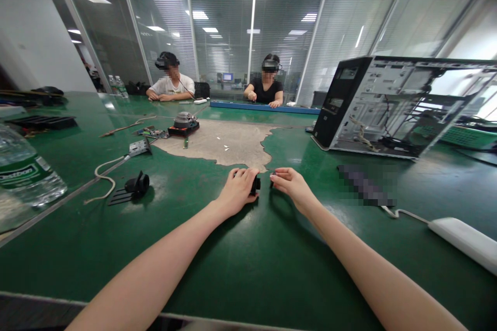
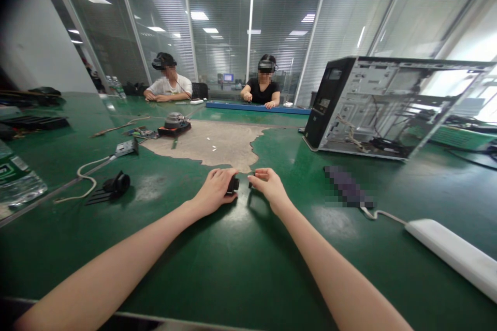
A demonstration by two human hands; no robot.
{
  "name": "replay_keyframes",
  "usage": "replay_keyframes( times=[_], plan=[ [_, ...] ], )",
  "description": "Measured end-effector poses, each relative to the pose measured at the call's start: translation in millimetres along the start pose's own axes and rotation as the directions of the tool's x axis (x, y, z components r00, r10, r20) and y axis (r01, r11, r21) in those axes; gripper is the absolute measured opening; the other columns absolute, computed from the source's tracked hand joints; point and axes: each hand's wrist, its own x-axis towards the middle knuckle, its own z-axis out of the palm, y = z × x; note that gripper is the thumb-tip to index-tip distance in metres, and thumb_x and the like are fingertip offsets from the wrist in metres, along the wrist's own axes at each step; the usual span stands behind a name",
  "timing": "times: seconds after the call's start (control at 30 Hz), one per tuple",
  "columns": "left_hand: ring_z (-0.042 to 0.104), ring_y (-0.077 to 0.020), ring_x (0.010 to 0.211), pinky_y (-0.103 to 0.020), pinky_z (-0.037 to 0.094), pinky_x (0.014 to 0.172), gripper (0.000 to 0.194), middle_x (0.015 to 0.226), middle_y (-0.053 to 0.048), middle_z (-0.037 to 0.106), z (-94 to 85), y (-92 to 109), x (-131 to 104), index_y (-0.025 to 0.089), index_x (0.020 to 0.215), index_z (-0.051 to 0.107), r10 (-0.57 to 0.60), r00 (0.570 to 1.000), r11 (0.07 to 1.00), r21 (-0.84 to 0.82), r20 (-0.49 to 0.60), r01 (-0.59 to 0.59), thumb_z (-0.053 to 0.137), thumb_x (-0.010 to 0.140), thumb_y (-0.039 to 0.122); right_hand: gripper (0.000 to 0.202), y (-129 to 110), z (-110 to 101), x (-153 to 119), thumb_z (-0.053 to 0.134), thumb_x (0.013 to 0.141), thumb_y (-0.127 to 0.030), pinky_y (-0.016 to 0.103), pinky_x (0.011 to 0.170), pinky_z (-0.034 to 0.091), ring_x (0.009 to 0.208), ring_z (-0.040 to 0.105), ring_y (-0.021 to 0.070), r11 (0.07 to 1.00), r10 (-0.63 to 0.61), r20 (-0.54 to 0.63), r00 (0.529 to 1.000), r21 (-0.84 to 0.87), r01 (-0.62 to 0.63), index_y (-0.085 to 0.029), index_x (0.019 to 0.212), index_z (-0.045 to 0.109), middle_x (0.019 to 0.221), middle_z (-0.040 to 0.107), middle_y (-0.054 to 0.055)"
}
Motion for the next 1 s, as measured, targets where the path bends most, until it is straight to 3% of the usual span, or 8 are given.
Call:
replay_keyframes(
  times=[0.1,0.27,0.4,0.57,0.73,0.87,1.0],
  plan=[
    [0.044,-0.0229,0.101,-0.038,0.027,0.089,0.053,0.113,-0.008,0.047,1.5,0,0,0.018,0.113,0.031,-0.004,1.000,1.000,-0.010,0.000,0.004,0.059,0.069,0.023,0.033,4,3,1,0.069,0.059,-0.030,0.033,0.074,0.047,0.074,0.058,0.0145,0.998,0.016,0.090,0.996,0.054,-0.021,-0.017,0.086,0.056,0.087,0.060,0.006],
    [0.042,-0.0222,0.103,-0.039,0.026,0.089,0.053,0.113,-0.007,0.047,3.0,0,0,0.020,0.113,0.029,-0.018,1.000,0.998,-0.067,0.001,0.018,0.057,0.069,0.021,0.035,17,24,0,0.065,0.062,-0.035,0.031,0.073,0.046,0.075,0.058,0.0143,0.996,-0.093,0.221,0.971,0.017,0.091,-0.017,0.091,0.057,0.085,0.062,0.004],
    [0.042,-0.0226,0.104,-0.039,0.027,0.088,0.052,0.113,-0.008,0.046,2.2,-1,0,0.020,0.114,0.028,-0.009,1.000,0.996,-0.088,0.004,0.009,0.056,0.069,0.020,0.034,19,27,-1,0.064,0.063,-0.035,0.029,0.069,0.046,0.070,0.058,0.0121,0.997,-0.082,0.245,0.966,0.016,0.081,-0.018,0.091,0.054,0.082,0.060,0.002],
    [0.042,-0.0225,0.104,-0.039,0.029,0.088,0.053,0.112,-0.007,0.046,2.2,-1,0,0.021,0.113,0.029,-0.011,1.000,0.992,-0.126,0.003,0.011,0.057,0.067,0.016,0.031,11,28,-10,0.067,0.059,-0.029,0.030,0.074,0.046,0.080,0.057,0.0141,0.977,-0.202,0.209,0.957,-0.021,0.211,-0.020,0.083,0.051,0.086,0.057,0.001],
    [0.043,-0.0218,0.102,-0.037,0.032,0.087,0.052,0.110,-0.006,0.047,3.1,-3,1,0.020,0.111,0.030,0.003,1.000,0.988,-0.152,-0.022,-0.007,0.058,0.067,0.017,0.025,10,31,-12,0.057,0.069,-0.037,0.028,0.070,0.046,0.075,0.056,0.0124,0.990,-0.138,0.194,0.971,0.033,0.134,-0.019,0.085,0.053,0.087,0.058,0.002],
    [0.043,-0.0221,0.103,-0.038,0.032,0.087,0.055,0.111,-0.006,0.047,3.1,-3,1,0.021,0.113,0.029,-0.001,1.000,0.991,-0.133,-0.011,0.000,0.059,0.067,0.018,0.029,17,29,-6,0.059,0.067,-0.038,0.030,0.073,0.045,0.076,0.056,0.0133,0.994,-0.103,0.165,0.981,-0.014,0.107,-0.018,0.087,0.054,0.086,0.059,0.003],
    [0.042,-0.0228,0.105,-0.039,0.031,0.087,0.057,0.112,-0.006,0.046,3.7,-3,1,0.022,0.114,0.028,-0.022,1.000,0.989,-0.144,0.000,0.022,0.059,0.067,0.019,0.027,17,25,-4,0.060,0.066,-0.037,0.031,0.074,0.045,0.076,0.056,0.0131,0.992,-0.116,0.236,0.965,-0.021,0.124,-0.019,0.086,0.054,0.085,0.059,0.002]
  ],
)
